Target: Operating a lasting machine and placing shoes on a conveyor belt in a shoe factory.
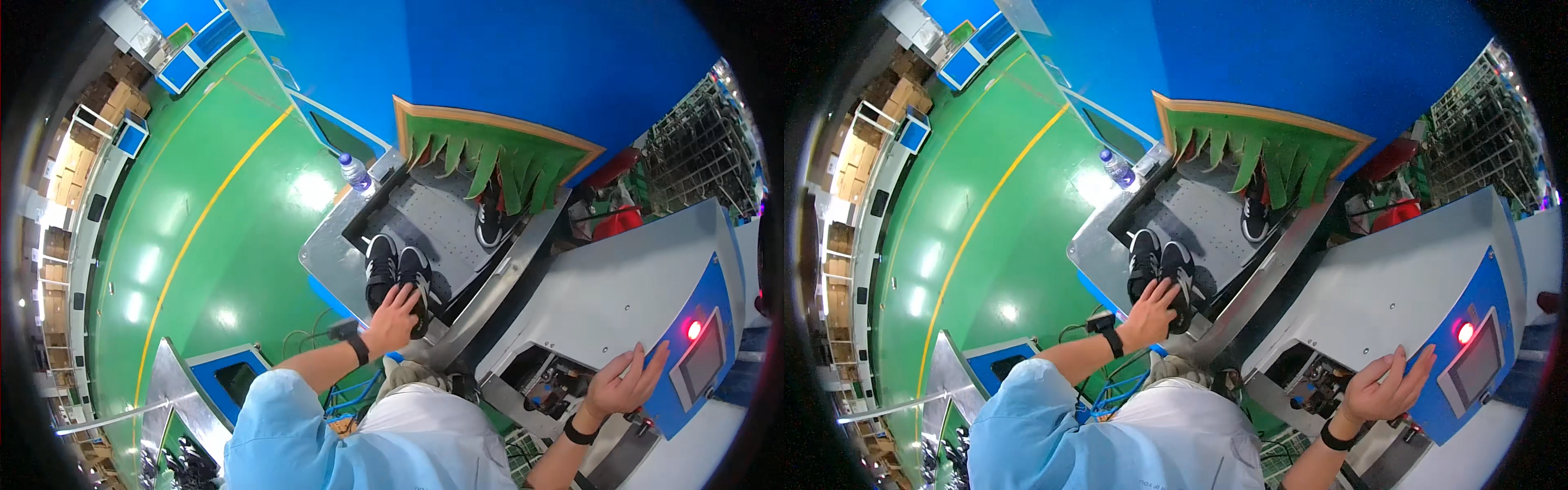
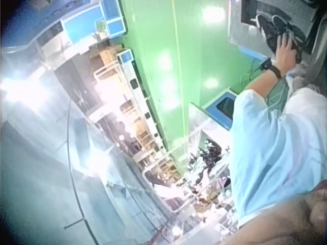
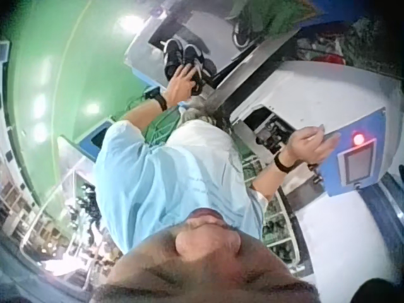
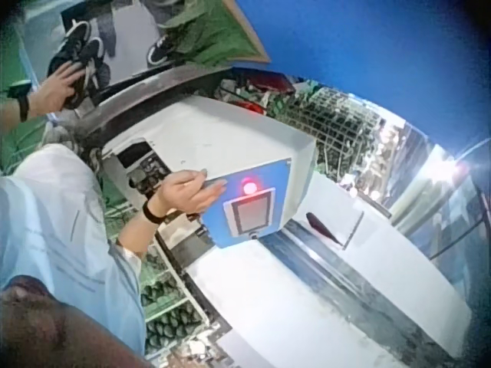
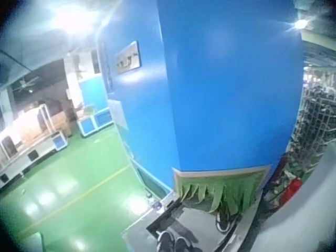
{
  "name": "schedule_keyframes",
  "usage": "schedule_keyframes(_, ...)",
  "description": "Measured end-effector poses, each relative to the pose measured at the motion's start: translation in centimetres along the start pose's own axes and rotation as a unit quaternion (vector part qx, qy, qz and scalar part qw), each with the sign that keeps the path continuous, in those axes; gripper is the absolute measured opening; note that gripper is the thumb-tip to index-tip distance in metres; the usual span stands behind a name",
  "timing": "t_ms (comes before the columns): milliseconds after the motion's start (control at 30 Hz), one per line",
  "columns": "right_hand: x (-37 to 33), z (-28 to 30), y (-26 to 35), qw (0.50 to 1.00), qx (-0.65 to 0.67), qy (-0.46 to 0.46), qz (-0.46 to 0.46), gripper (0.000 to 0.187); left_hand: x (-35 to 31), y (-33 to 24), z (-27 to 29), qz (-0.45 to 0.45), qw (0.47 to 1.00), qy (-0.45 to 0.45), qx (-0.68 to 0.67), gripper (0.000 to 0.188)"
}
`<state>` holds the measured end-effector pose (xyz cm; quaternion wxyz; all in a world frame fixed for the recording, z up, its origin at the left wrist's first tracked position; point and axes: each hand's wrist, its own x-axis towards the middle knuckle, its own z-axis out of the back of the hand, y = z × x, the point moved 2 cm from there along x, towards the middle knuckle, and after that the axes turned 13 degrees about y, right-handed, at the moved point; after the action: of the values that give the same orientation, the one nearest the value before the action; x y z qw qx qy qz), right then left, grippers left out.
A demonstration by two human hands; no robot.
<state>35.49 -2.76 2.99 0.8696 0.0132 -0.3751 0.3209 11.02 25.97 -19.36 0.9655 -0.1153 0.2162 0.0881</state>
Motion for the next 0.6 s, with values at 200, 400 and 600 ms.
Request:
schedule_keyframes(200, 0.3, -0.1, 0.1, 0.999, 0.024, -0.025, 0.010, 0.015, -2.7, -1.8, -4.4, 0.106, 0.983, -0.128, -0.078, 0.048)
schedule_keyframes(400, 0.3, 0.0, 0.5, 1.000, 0.002, -0.022, -0.005, 0.014, -2.6, 1.5, -8.0, 0.220, 0.938, -0.226, -0.147, 0.031)
schedule_keyframes(600, -0.1, 0.6, 0.6, 0.999, -0.005, -0.038, -0.006, 0.013, -4.9, 4.4, -7.5, 0.265, 0.915, -0.293, -0.085, 0.026)
